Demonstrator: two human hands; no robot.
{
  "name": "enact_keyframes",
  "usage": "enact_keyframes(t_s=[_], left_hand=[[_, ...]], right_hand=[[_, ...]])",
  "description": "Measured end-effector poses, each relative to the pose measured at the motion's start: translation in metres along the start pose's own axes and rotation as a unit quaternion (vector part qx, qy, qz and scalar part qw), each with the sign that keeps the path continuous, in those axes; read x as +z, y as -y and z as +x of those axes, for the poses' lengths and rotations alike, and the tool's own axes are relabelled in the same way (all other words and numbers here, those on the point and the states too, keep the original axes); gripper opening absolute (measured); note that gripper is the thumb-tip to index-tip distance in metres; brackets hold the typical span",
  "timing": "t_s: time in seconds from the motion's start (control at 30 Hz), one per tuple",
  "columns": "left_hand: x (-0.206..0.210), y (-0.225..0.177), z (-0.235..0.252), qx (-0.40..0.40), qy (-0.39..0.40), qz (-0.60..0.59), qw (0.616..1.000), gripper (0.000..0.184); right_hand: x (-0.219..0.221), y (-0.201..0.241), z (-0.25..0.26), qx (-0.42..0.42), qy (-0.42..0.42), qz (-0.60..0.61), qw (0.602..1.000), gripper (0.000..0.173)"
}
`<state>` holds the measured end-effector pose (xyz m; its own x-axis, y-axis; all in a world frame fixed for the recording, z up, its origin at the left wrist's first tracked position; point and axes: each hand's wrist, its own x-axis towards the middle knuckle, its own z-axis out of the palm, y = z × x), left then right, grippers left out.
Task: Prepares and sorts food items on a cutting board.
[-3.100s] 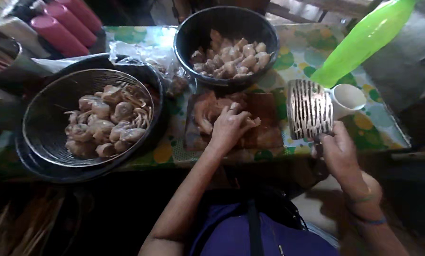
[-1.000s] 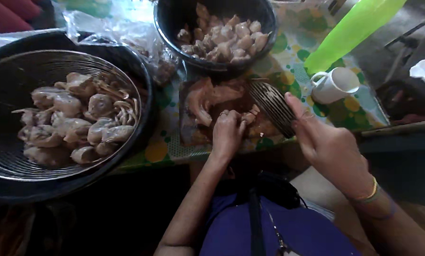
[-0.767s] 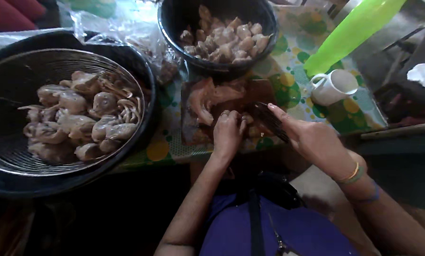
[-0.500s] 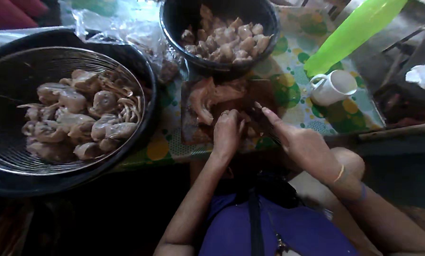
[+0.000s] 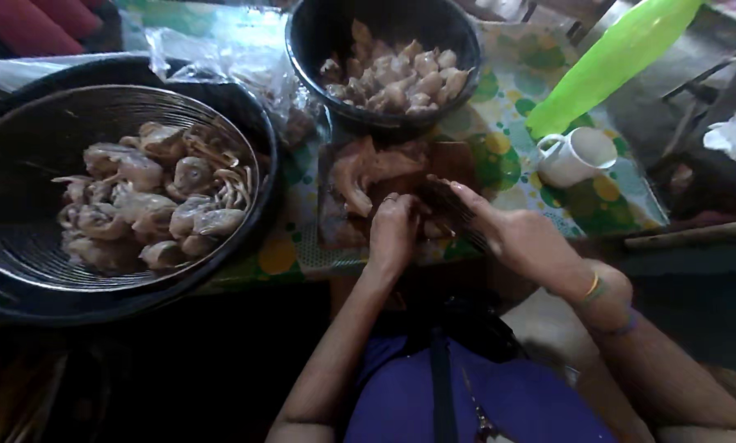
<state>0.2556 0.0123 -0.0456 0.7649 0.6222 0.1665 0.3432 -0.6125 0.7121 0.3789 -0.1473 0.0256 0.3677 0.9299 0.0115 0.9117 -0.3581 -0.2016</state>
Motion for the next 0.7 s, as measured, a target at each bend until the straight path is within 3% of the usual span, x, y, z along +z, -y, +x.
enact_keyframes(t_s=[0.07, 0.17, 0.37, 0.43, 0.6, 0.7], left_hand=[[0.000, 0.000, 0.000, -0.007, -0.002, 0.005, 1.000, 0.014], [-0.001, -0.003, 0.003, -0.034, 0.011, 0.004, 0.999, 0.018], [-0.001, -0.025, 0.024, -0.087, 0.110, 0.003, 0.990, 0.067], [0.006, -0.032, 0.034, -0.092, 0.119, 0.012, 0.989, 0.074], [0.026, -0.053, 0.053, -0.113, 0.136, 0.077, 0.981, 0.075], [0.029, -0.068, 0.055, -0.116, 0.163, 0.121, 0.972, 0.050]], right_hand=[[-0.009, -0.015, 0.003, 0.022, 0.033, 0.058, 0.998, 0.060], [-0.030, -0.028, -0.009, 0.077, -0.008, 0.142, 0.987, 0.059], [-0.040, -0.050, -0.029, 0.119, -0.127, 0.188, 0.967, 0.056], [-0.032, -0.054, -0.029, 0.112, -0.145, 0.201, 0.962, 0.056], [-0.010, -0.060, -0.029, 0.134, -0.125, 0.263, 0.947, 0.055], [-0.001, -0.065, -0.027, 0.151, -0.123, 0.286, 0.938, 0.056]])
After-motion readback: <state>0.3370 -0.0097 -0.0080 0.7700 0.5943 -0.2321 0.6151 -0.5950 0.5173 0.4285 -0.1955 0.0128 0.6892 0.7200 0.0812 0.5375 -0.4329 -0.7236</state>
